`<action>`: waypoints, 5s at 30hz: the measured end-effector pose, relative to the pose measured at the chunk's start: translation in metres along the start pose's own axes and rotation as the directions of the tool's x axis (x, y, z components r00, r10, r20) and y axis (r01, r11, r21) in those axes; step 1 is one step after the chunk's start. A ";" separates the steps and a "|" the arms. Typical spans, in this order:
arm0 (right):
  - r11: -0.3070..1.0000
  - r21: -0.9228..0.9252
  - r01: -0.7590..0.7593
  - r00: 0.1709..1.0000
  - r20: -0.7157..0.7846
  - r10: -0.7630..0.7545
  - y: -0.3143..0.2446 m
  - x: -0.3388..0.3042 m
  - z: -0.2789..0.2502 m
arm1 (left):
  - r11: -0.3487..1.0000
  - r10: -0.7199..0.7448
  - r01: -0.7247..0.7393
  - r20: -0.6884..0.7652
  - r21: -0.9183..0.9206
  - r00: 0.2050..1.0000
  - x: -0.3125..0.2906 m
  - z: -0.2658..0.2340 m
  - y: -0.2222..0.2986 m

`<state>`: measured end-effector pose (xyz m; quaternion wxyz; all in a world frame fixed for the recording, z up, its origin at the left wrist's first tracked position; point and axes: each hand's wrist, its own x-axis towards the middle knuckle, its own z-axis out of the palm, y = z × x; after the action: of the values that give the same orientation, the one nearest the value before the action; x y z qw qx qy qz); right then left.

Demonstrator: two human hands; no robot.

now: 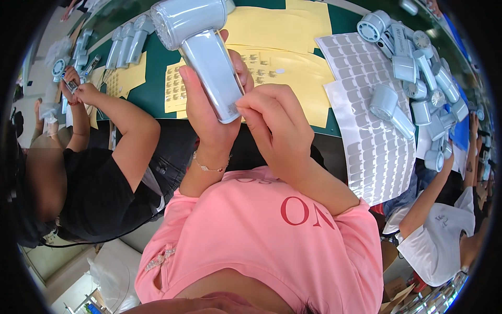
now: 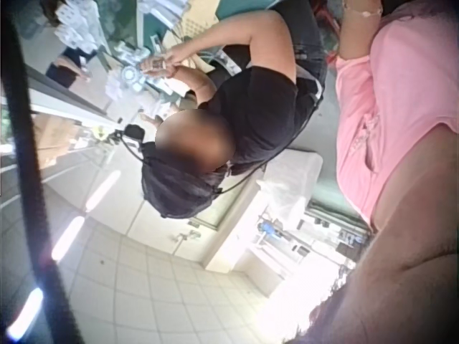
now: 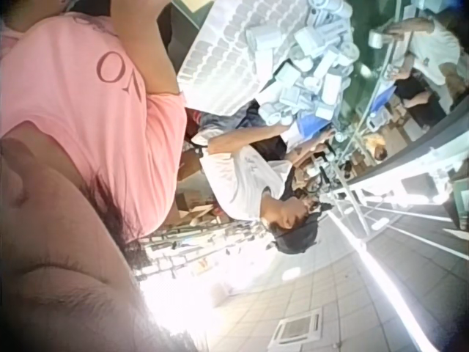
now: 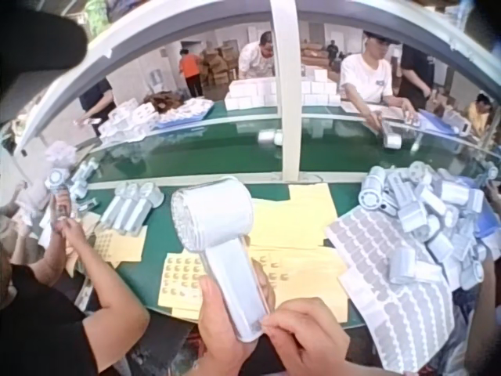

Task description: Applying identification stickers and labels to the back of portable handheld fans.

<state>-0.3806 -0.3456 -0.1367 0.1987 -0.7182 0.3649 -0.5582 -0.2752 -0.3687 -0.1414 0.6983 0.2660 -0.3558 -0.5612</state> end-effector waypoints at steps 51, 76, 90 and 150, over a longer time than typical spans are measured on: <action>0.368 0.710 -0.601 0.423 -0.108 0.899 0.096 -0.148 -0.020 | 0.981 -0.190 0.191 0.044 -0.024 0.981 -0.041 -0.032 -0.004; 0.850 -0.403 -0.340 0.918 0.055 0.393 0.096 -0.001 -0.001 | 0.728 -0.344 0.276 -0.014 0.627 0.939 0.019 -0.056 -0.035; 0.753 -0.582 -0.307 0.857 0.176 0.485 0.101 0.009 0.003 | 0.528 -0.351 0.197 0.001 0.826 0.936 0.025 -0.052 -0.033; 0.460 0.628 -0.628 0.754 0.343 0.561 0.012 0.003 -0.014 | 0.834 -0.343 0.376 0.155 -0.403 0.926 0.012 -0.009 -0.016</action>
<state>-0.3972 -0.3542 -0.1386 0.6570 -0.4332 0.3374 -0.5166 -0.2761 -0.3841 -0.1569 0.6072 0.1475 -0.1946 -0.7561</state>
